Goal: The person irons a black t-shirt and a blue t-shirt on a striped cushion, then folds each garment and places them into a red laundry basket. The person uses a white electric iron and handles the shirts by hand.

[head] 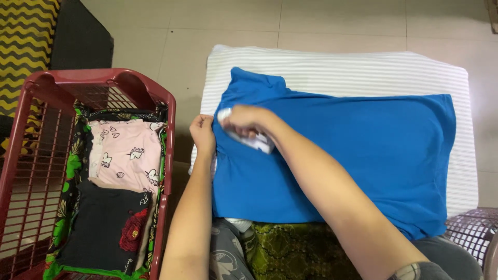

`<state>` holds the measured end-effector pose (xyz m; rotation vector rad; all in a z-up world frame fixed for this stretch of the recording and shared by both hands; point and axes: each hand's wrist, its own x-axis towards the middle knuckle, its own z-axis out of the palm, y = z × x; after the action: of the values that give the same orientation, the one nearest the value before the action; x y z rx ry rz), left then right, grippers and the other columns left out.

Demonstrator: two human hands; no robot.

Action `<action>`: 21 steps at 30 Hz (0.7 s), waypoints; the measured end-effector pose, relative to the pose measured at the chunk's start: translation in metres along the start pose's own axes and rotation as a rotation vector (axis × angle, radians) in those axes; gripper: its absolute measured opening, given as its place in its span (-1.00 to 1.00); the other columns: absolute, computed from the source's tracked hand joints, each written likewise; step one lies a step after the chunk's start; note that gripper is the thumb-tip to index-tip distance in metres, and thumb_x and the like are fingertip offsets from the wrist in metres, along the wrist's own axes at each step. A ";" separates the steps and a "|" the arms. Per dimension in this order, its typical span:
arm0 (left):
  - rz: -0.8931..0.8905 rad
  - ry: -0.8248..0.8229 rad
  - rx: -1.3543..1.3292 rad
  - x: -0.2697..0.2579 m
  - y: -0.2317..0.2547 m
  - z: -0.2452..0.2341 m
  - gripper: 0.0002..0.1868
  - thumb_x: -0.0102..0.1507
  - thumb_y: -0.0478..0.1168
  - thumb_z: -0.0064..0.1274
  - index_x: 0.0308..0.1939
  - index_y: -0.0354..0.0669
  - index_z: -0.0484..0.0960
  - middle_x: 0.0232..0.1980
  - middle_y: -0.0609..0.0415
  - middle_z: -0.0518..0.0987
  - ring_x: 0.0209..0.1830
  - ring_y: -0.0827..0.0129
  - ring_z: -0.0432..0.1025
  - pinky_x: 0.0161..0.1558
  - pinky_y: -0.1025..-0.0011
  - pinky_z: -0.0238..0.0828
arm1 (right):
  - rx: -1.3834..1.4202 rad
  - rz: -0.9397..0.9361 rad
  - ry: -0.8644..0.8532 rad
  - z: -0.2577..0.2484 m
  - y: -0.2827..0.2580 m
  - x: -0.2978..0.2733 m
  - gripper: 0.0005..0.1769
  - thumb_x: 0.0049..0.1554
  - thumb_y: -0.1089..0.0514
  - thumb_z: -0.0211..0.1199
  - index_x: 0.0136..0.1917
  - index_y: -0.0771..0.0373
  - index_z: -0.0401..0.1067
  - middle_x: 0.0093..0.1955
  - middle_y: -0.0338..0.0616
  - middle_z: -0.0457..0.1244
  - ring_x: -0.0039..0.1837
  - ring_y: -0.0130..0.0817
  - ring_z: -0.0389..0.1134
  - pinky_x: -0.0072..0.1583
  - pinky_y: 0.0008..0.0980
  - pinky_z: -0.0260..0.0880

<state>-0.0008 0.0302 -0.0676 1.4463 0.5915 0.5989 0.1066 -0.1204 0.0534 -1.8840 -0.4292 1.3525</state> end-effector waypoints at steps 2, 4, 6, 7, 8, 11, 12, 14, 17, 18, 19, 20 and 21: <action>-0.019 0.022 -0.013 0.001 0.002 0.000 -0.88 0.27 -0.32 0.05 -0.37 -0.26 0.59 -0.44 0.27 0.48 -0.46 0.67 0.26 -0.39 0.61 0.17 | -0.006 -0.007 -0.013 0.009 0.005 -0.004 -0.54 0.18 -0.10 0.28 -0.26 0.38 0.43 -0.48 -0.11 0.19 -0.52 -0.40 0.11 -0.49 -0.30 0.09; -0.036 0.037 -0.032 -0.002 0.007 0.001 -0.90 0.26 -0.33 0.07 -0.36 -0.27 0.60 -0.43 0.27 0.48 -0.46 0.67 0.26 -0.39 0.61 0.18 | -0.031 -0.017 0.017 0.011 0.004 -0.006 -0.51 0.18 -0.11 0.27 -0.26 0.41 0.42 -0.49 -0.11 0.18 -0.53 -0.38 0.12 -0.49 -0.28 0.10; -0.042 0.044 -0.060 -0.005 0.014 0.005 -0.90 0.26 -0.33 0.10 -0.35 -0.29 0.59 -0.43 0.27 0.48 -0.46 0.67 0.24 -0.39 0.61 0.15 | -0.078 -0.040 0.095 0.010 -0.001 -0.005 -0.52 0.17 -0.08 0.26 -0.26 0.44 0.41 -0.50 -0.06 0.19 -0.55 -0.31 0.15 -0.50 -0.25 0.13; -0.062 0.046 -0.076 -0.007 0.018 0.007 -0.90 0.25 -0.33 0.15 -0.33 -0.30 0.59 -0.45 0.26 0.45 -0.48 0.66 0.21 -0.41 0.60 0.12 | -0.111 -0.049 0.177 0.008 -0.006 -0.003 -0.51 0.18 -0.08 0.24 -0.27 0.45 0.42 -0.50 -0.05 0.21 -0.55 -0.29 0.19 -0.50 -0.25 0.19; -0.084 0.047 -0.090 -0.010 0.022 0.007 -0.88 0.24 -0.33 0.19 -0.31 -0.31 0.58 -0.48 0.25 0.41 -0.50 0.65 0.18 -0.43 0.59 0.08 | -0.141 -0.057 0.259 0.007 -0.012 0.001 -0.50 0.18 -0.09 0.23 -0.28 0.46 0.42 -0.50 -0.03 0.24 -0.56 -0.27 0.24 -0.50 -0.25 0.24; -0.139 0.033 -0.012 -0.011 0.031 0.006 -0.84 0.21 -0.31 0.27 -0.20 -0.28 0.62 -0.51 0.20 0.37 -0.54 0.60 0.15 -0.47 0.54 0.09 | -0.097 -0.079 0.313 0.000 -0.015 0.007 -0.50 0.19 -0.09 0.21 -0.28 0.44 0.43 -0.50 0.01 0.25 -0.56 -0.24 0.24 -0.50 -0.22 0.20; -0.160 0.023 0.030 -0.012 0.030 0.007 -0.80 0.19 -0.31 0.28 -0.15 -0.27 0.64 -0.51 0.18 0.37 -0.54 0.58 0.16 -0.48 0.52 0.11 | -0.059 -0.080 0.301 -0.004 -0.010 0.007 -0.51 0.19 -0.09 0.21 -0.27 0.43 0.44 -0.50 0.02 0.24 -0.57 -0.23 0.22 -0.50 -0.21 0.15; -0.039 -0.017 0.062 -0.008 0.024 0.008 -0.83 0.21 -0.30 0.25 -0.19 -0.35 0.68 -0.39 0.17 0.55 -0.42 0.60 0.36 -0.33 0.55 0.32 | -0.083 -0.114 0.213 0.001 0.001 0.005 -0.53 0.17 -0.08 0.24 -0.29 0.41 0.48 -0.50 0.00 0.26 -0.56 -0.27 0.23 -0.50 -0.23 0.16; -0.004 -0.016 0.106 -0.002 0.016 0.007 -0.83 0.24 -0.28 0.20 -0.21 -0.38 0.69 -0.31 0.11 0.65 -0.35 0.56 0.46 -0.23 0.52 0.43 | -0.096 -0.088 0.175 0.010 0.020 -0.012 -0.43 0.21 -0.11 0.24 -0.31 0.51 0.44 -0.51 0.07 0.22 -0.57 -0.24 0.19 -0.50 -0.20 0.13; -0.019 -0.003 0.118 -0.003 0.015 0.008 -0.83 0.26 -0.27 0.19 -0.22 -0.37 0.69 -0.30 0.09 0.65 -0.34 0.54 0.46 -0.23 0.51 0.43 | -0.099 -0.065 0.176 0.009 0.024 -0.020 -0.36 0.23 -0.12 0.23 -0.32 0.57 0.41 -0.52 0.11 0.20 -0.57 -0.21 0.17 -0.50 -0.18 0.11; -0.016 0.014 0.144 -0.002 0.015 0.009 -0.83 0.27 -0.27 0.19 -0.22 -0.37 0.69 -0.31 0.08 0.64 -0.34 0.53 0.44 -0.23 0.49 0.41 | -0.113 -0.051 0.261 0.002 0.023 -0.022 -0.40 0.23 -0.12 0.22 -0.30 0.53 0.40 -0.52 0.09 0.22 -0.58 -0.22 0.21 -0.50 -0.18 0.16; -0.018 0.031 0.172 -0.003 0.015 0.010 -0.83 0.28 -0.27 0.18 -0.22 -0.37 0.69 -0.32 0.07 0.63 -0.34 0.53 0.41 -0.23 0.48 0.40 | -0.124 -0.036 0.342 -0.006 0.020 -0.024 -0.44 0.22 -0.12 0.20 -0.28 0.49 0.40 -0.52 0.07 0.24 -0.59 -0.23 0.24 -0.50 -0.19 0.22; -0.019 0.049 0.201 -0.006 0.016 0.009 -0.83 0.29 -0.27 0.18 -0.22 -0.37 0.69 -0.33 0.06 0.62 -0.34 0.52 0.39 -0.23 0.47 0.38 | -0.136 -0.021 0.423 -0.014 0.018 -0.026 -0.47 0.21 -0.11 0.19 -0.27 0.46 0.40 -0.51 0.05 0.26 -0.59 -0.23 0.27 -0.49 -0.20 0.28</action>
<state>0.0014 0.0201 -0.0509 1.6160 0.7197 0.5734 0.1063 -0.1544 0.0596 -2.2019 -0.3280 0.8922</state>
